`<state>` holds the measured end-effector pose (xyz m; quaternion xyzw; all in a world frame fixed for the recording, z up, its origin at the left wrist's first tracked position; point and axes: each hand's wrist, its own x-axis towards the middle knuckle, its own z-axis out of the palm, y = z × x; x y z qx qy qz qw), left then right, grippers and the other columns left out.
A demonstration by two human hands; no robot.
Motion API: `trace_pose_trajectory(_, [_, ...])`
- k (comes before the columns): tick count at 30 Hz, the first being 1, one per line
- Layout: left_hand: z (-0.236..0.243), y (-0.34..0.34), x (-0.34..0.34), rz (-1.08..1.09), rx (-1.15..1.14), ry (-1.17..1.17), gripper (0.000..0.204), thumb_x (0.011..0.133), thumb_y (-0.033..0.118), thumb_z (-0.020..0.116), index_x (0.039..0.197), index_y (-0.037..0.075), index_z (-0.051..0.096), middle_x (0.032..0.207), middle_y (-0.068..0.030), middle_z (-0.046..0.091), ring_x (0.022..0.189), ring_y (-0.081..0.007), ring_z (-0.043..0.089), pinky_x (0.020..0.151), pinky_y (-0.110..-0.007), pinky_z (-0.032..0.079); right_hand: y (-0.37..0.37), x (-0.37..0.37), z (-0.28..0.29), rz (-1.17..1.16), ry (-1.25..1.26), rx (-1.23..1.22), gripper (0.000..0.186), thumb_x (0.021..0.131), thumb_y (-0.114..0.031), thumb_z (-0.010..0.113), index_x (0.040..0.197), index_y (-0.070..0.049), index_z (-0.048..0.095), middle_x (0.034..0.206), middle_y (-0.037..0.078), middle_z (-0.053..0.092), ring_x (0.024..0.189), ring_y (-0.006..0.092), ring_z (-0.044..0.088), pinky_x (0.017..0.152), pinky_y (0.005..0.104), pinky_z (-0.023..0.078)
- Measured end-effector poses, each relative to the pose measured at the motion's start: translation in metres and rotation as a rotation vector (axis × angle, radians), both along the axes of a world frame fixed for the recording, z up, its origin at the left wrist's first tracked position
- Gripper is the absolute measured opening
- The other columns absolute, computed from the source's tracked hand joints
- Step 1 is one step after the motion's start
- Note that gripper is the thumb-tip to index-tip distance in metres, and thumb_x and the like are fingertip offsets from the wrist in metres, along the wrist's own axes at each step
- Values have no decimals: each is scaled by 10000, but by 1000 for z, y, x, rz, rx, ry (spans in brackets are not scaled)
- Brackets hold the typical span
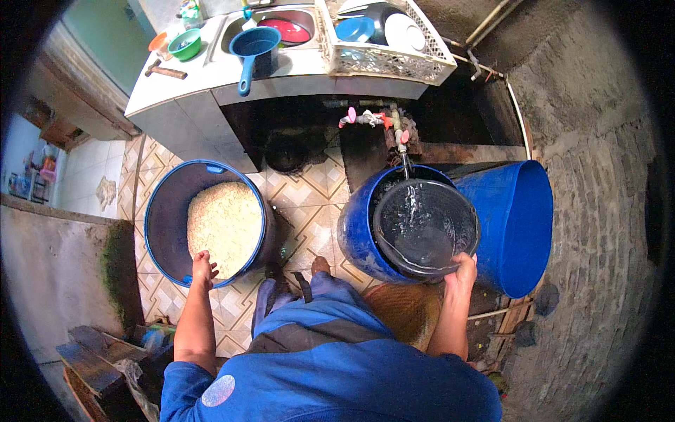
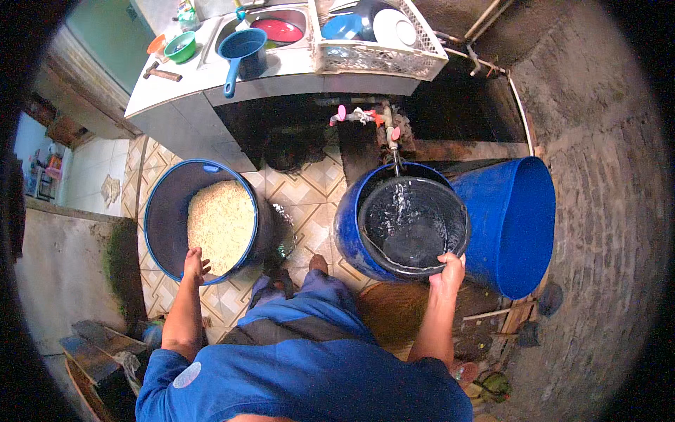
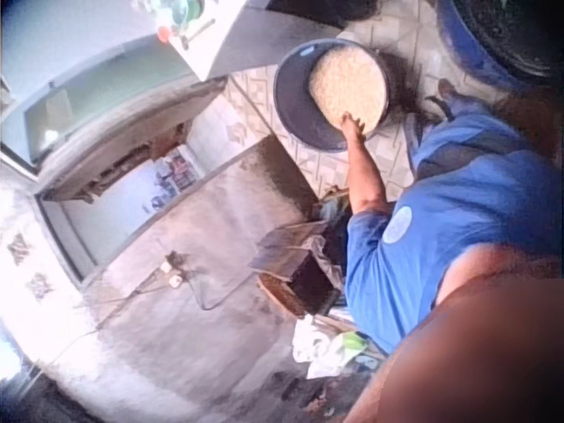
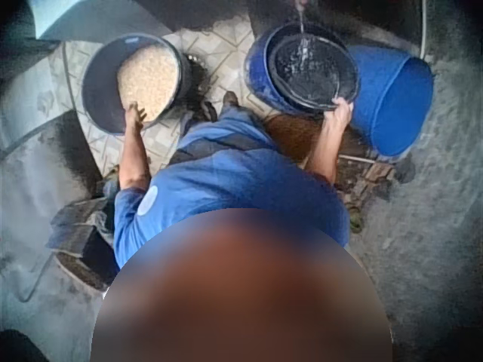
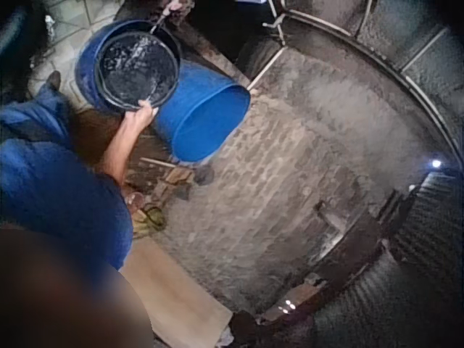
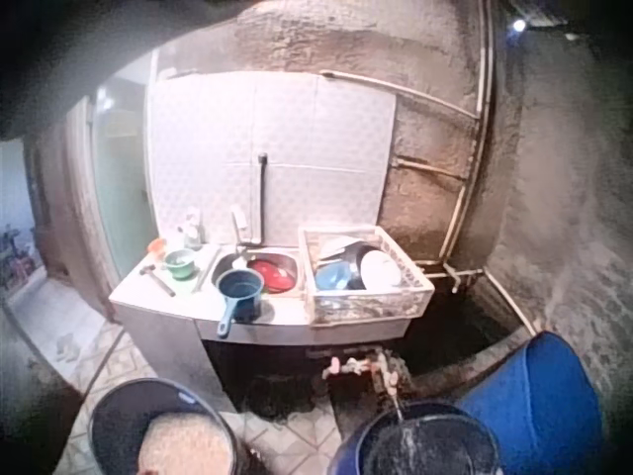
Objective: The person sifts grains in a woven basket, removes debris by hand, and pours the contents into a blue bucket. They then rinse the basket with water from a ladle and add water to the bucket containing the grains.
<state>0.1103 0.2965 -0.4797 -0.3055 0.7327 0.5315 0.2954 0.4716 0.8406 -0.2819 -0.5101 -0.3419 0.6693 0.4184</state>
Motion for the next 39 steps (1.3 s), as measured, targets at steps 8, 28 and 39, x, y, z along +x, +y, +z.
trace_pose_trajectory(8, [-49, -29, 8, 58, 97, -60, 318, 958, 331, 531, 1244, 198, 492, 1186, -39, 508, 1029, -269, 556, 793, -438, 471, -46, -51, 62, 252, 51, 85, 727, 595, 85, 457, 1311, -35, 495, 1188, 129, 603, 1056, 316, 603, 946, 437, 497])
trace_pose_trajectory(28, [-32, -20, -48, 329, 519, -86, 250, 1003, 347, 421, 1111, 150, 533, 975, -41, 567, 845, -186, 564, 691, -353, 492, -289, -344, 51, 1069, -109, 206, 419, 620, 132, 459, 991, -21, 580, 844, 22, 596, 675, 143, 559, 619, 252, 468])
trace_pose_trajectory(39, [-76, -30, -81, 478, 616, -12, 237, 995, 241, 358, 1039, 115, 554, 861, -62, 611, 759, -205, 610, 692, -388, 526, -329, -397, 57, 1173, -192, 262, 387, 612, 137, 457, 949, -5, 585, 820, 18, 600, 654, 127, 546, 592, 239, 436])
